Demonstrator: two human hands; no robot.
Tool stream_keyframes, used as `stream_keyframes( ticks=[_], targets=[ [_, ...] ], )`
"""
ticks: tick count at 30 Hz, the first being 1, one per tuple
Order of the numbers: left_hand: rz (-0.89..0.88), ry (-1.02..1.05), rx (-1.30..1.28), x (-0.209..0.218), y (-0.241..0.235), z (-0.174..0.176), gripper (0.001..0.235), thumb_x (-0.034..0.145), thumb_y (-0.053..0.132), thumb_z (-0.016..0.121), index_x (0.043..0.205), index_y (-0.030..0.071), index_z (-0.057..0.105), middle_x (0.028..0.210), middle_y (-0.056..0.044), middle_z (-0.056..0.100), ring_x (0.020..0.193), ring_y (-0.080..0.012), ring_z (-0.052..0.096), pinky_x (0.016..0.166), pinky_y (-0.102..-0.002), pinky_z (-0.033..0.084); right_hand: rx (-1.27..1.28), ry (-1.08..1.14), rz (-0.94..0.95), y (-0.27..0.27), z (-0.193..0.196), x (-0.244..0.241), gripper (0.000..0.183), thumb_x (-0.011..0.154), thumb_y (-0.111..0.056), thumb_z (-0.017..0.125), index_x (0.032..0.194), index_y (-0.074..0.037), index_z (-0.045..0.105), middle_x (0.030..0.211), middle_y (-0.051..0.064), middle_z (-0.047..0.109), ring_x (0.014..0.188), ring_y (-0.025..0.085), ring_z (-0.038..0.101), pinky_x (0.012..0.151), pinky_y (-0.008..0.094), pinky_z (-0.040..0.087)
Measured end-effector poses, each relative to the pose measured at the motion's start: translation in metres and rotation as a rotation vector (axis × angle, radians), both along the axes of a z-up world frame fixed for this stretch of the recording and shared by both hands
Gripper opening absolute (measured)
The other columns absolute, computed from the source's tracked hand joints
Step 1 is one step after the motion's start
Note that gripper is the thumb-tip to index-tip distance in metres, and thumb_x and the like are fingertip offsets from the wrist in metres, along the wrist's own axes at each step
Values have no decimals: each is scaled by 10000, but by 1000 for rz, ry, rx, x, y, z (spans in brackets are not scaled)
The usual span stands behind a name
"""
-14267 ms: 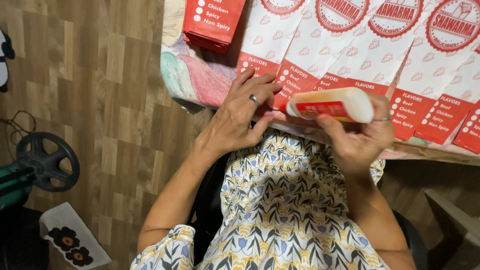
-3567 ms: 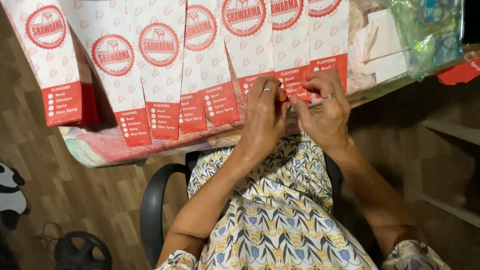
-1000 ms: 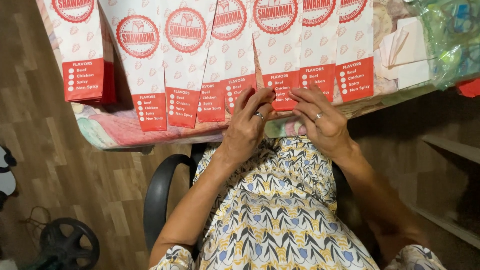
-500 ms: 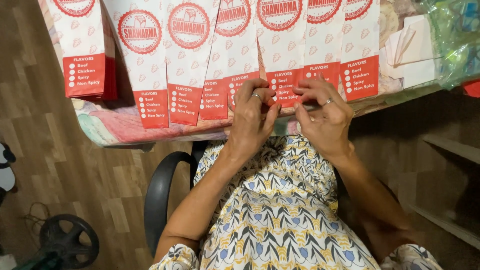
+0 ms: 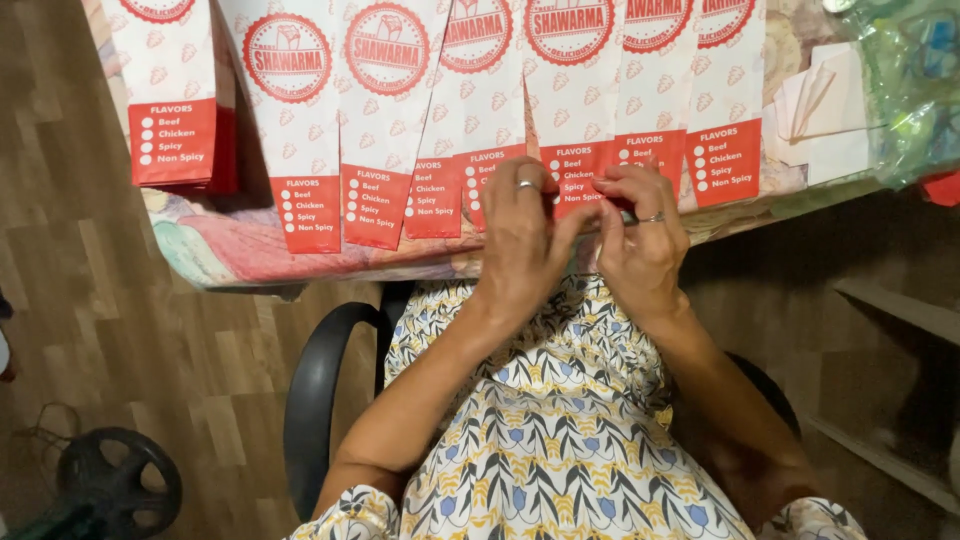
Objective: Applying glue to the edges of paper shawarma bags and folding them to complete the assembly.
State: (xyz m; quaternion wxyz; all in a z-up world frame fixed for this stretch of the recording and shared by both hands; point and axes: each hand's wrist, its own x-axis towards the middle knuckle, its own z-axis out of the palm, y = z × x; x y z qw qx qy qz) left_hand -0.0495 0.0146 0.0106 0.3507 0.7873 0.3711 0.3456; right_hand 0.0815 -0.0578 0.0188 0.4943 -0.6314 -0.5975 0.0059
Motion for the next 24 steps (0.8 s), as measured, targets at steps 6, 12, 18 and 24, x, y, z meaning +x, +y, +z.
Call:
stream_keyframes(
  ticks=[6,12,18,24],
  targets=[
    [-65,32,-42,-8,4,6,238,898,77,759,985,-10,556,982,-119,505,1011,-332,593,979,-506,495,-50,38,3,-6,-5,4,56,1030,16,701,1042,37,651,1080,163,696,1048,367,712,921,418,570],
    [-100,-67,-149,-10,7,20,245,845,-96,746,987,-34,556,978,-127,491,937,-374,643,859,-437,582,-63,35,-20,-1,-10,-1,19,1043,25,653,1042,43,660,1058,181,676,1016,376,704,875,418,577],
    [-85,-52,-185,-10,5,26,205,857,-125,713,990,-40,580,989,-107,491,940,-320,649,822,-410,614,-60,28,-12,-3,-7,-1,127,1032,-38,712,1073,56,635,1079,165,641,1041,369,684,886,398,578],
    [-13,-3,2,-1,2,1,238,909,142,744,955,8,553,960,-117,488,928,-350,598,868,-481,524,-23,13,8,-3,-10,-1,40,1036,44,670,1039,63,635,1047,170,666,1037,382,693,886,413,572]
  ],
)
